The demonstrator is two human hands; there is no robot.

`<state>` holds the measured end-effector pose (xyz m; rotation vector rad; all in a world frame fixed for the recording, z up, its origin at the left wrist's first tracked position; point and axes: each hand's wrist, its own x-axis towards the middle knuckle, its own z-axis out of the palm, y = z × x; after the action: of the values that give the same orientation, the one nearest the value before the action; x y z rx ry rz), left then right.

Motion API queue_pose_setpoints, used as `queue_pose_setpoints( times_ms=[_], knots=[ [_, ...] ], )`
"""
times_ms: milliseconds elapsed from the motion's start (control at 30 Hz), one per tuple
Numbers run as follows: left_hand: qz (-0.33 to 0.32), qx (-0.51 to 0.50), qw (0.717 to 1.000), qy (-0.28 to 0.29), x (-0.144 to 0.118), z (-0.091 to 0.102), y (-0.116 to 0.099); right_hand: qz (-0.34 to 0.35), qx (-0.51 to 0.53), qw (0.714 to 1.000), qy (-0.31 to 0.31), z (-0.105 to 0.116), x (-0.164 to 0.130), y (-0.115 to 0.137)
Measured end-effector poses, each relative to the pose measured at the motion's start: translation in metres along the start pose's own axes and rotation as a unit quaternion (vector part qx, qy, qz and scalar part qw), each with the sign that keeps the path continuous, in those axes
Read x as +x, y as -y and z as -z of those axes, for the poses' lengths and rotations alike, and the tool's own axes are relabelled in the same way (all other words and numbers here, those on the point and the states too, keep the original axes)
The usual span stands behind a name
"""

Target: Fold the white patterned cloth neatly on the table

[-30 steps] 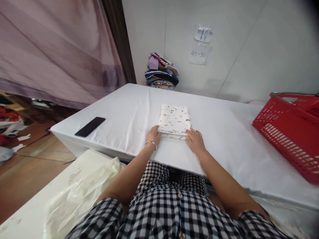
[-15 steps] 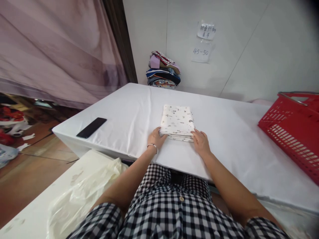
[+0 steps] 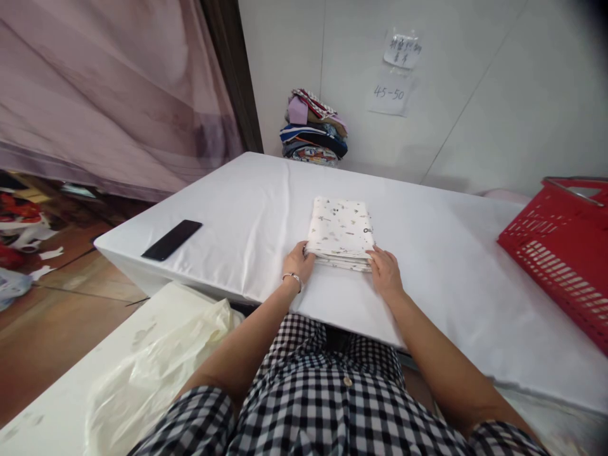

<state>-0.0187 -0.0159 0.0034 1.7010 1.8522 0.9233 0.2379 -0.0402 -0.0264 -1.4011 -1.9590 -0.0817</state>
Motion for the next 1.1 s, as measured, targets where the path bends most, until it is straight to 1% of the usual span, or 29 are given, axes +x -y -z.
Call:
queue_pose_setpoints(
  times_ms=[167, 300, 433, 567, 667, 733, 800, 933, 1000, 1100],
  knots=[
    [0.024, -0.016, 1.000, 0.003, 0.003, 0.000, 0.003, 0.021, -0.023, 0.999, 0.014, 0.003, 0.000, 0.006],
    [0.037, -0.064, 0.997, 0.013, 0.009, 0.002, 0.006, 0.036, -0.055, 0.997, 0.039, 0.008, 0.003, 0.017],
    [0.024, -0.107, 0.993, 0.054, 0.017, 0.009, 0.010, 0.045, -0.061, 0.996, 0.054, 0.009, 0.005, 0.022],
    [0.018, -0.099, 0.990, 0.095, 0.021, 0.016, 0.012, 0.049, -0.052, 0.995, 0.071, 0.008, 0.004, 0.018],
    [0.013, -0.082, 0.990, 0.112, 0.022, 0.019, 0.011, 0.054, -0.037, 0.994, 0.088, 0.009, 0.003, 0.012],
    [0.009, -0.054, 0.992, 0.118, 0.021, 0.019, 0.010, 0.054, -0.030, 0.994, 0.091, 0.010, 0.002, 0.009],
    [-0.001, -0.015, 0.994, 0.106, 0.018, 0.019, 0.010, 0.053, -0.026, 0.994, 0.091, 0.010, 0.002, 0.008],
    [-0.038, 0.046, 0.996, 0.062, 0.012, 0.015, 0.010, 0.046, -0.011, 0.995, 0.083, 0.009, 0.002, 0.006],
    [-0.035, 0.041, 0.997, 0.057, 0.012, 0.012, 0.010, 0.040, -0.007, 0.996, 0.080, 0.008, 0.003, 0.006],
    [-0.001, -0.014, 0.999, 0.045, 0.014, 0.010, 0.010, 0.036, 0.003, 0.997, 0.064, 0.008, 0.004, 0.007]
  ],
)
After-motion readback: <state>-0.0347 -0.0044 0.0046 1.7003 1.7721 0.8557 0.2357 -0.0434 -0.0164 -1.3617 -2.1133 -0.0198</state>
